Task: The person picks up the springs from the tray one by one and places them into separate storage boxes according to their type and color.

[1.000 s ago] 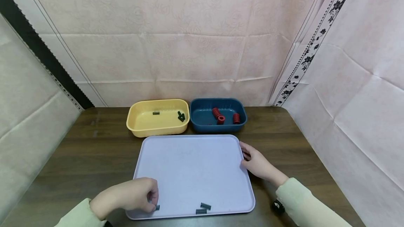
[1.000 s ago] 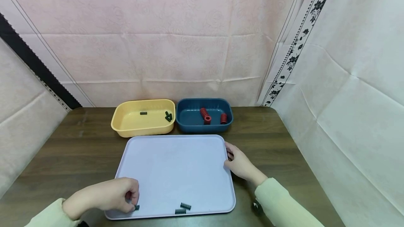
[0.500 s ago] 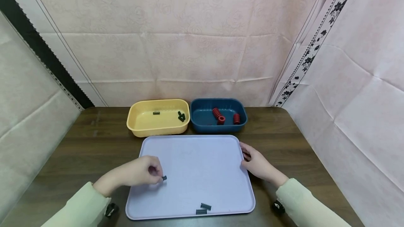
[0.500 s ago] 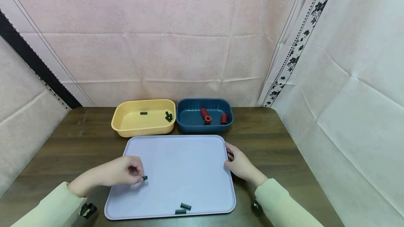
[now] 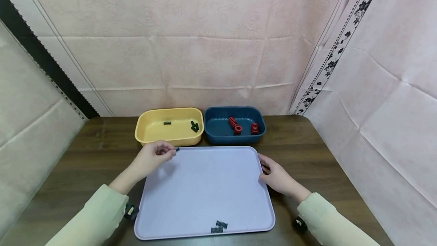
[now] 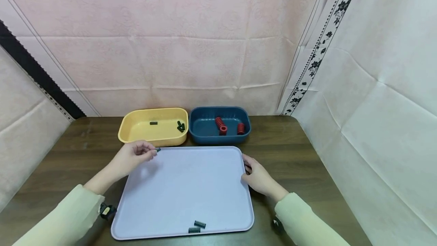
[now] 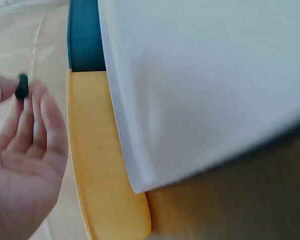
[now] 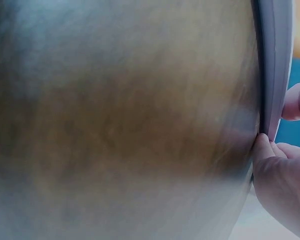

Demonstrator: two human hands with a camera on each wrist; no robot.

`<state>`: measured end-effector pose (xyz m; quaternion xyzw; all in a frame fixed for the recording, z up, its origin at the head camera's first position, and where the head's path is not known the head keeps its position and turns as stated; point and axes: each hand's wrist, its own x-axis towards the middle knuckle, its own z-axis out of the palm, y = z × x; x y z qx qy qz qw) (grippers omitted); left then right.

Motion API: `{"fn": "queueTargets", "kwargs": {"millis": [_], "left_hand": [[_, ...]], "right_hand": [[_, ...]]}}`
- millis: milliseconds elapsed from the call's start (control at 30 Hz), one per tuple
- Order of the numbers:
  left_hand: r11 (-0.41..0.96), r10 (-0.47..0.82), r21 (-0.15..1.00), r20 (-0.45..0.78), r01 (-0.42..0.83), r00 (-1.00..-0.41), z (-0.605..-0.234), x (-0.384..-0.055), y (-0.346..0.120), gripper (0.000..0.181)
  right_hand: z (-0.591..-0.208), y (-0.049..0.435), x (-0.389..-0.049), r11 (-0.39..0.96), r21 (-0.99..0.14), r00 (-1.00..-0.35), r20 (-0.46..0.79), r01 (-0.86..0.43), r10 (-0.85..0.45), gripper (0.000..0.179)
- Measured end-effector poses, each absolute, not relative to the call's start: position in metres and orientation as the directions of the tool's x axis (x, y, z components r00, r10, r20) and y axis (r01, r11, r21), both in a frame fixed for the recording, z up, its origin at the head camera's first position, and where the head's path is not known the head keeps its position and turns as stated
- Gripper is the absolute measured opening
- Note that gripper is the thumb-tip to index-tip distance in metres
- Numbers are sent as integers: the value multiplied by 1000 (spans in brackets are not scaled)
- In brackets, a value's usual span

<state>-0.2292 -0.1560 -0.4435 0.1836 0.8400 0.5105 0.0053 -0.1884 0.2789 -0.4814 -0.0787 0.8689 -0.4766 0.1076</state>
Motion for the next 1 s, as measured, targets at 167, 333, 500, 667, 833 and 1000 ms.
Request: {"fn": "queueTargets", "kwargs": {"millis": [167, 333, 500, 667, 833, 1000], "left_hand": [[431, 138, 851, 266, 300, -954, -441, -244, -156, 17], [516, 66, 805, 302, 292, -951, -439, -256, -159, 21], [607, 41, 738, 341, 294, -939, -440, -266, -165, 17], [640, 18, 718, 343, 274, -939, -444, -276, -168, 16], [654, 22, 713, 315, 251, -949, -450, -281, -170, 16], [658, 20, 714, 300, 239, -954, -452, -284, -169, 15]], "right_hand": [[-483, 279, -190, 554, -832, -964, -124, -29, -236, 70], [-482, 279, -191, 566, -824, -964, -138, -17, -230, 70], [-480, 278, -191, 555, -831, -963, -128, -25, -236, 70], [-481, 279, -191, 546, -837, -964, -124, -27, -237, 70], [-483, 279, -192, 565, -825, -965, -133, -19, -227, 71], [-484, 280, -193, 570, -821, -965, -139, -14, -223, 71]]}}
